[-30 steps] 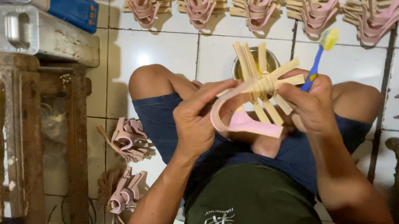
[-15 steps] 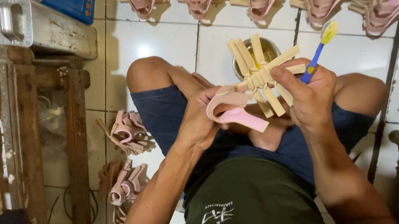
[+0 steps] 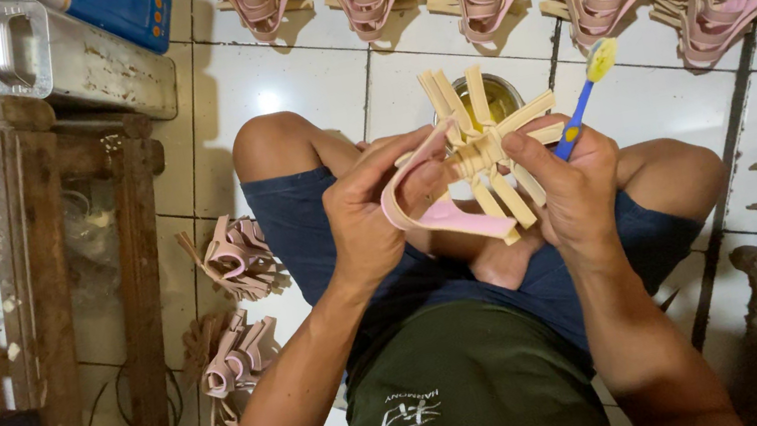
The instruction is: The person sits on the floor and repeatedly applies a yellow liquid from a small metal bowl onto multiple small wooden items using a toothbrush. They hold each item in one hand, brush the liquid onto the wooden slats, and place the finished items on the floor in rows.
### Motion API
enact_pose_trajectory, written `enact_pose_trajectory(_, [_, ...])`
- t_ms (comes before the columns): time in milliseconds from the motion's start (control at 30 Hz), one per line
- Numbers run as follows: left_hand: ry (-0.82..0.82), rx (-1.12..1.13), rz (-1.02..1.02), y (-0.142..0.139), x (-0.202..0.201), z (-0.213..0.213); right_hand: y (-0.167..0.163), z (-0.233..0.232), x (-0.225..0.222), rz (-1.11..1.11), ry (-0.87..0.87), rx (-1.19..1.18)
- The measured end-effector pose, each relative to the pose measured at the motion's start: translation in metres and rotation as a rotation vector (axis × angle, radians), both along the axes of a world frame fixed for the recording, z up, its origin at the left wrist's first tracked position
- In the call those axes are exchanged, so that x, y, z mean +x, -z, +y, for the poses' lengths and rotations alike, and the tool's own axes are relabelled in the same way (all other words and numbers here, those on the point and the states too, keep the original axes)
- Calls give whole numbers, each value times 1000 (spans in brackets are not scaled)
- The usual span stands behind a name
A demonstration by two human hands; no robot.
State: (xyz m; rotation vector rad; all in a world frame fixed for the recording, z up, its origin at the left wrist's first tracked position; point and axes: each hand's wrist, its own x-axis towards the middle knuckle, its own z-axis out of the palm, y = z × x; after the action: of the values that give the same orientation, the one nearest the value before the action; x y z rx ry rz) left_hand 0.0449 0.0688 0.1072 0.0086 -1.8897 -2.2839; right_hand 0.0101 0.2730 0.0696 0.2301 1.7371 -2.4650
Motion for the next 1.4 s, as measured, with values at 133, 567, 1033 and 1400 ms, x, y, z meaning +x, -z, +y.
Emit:
enact_pose_trajectory(133, [-33, -213, 0, -17, -1, 3, 2, 1, -4, 24, 50, -30])
enact_pose_trajectory(567, [-25, -897, 624, -20, 0, 4, -10, 15, 28, -94, -115, -24])
enact_pose_trajectory(1033, [335, 361, -342, 9, 9, 11, -31, 31, 15, 30, -134, -154])
enact_pose_trajectory(1400, [201, 199, -286, 24, 14, -18, 38, 53, -18, 19, -320, 365])
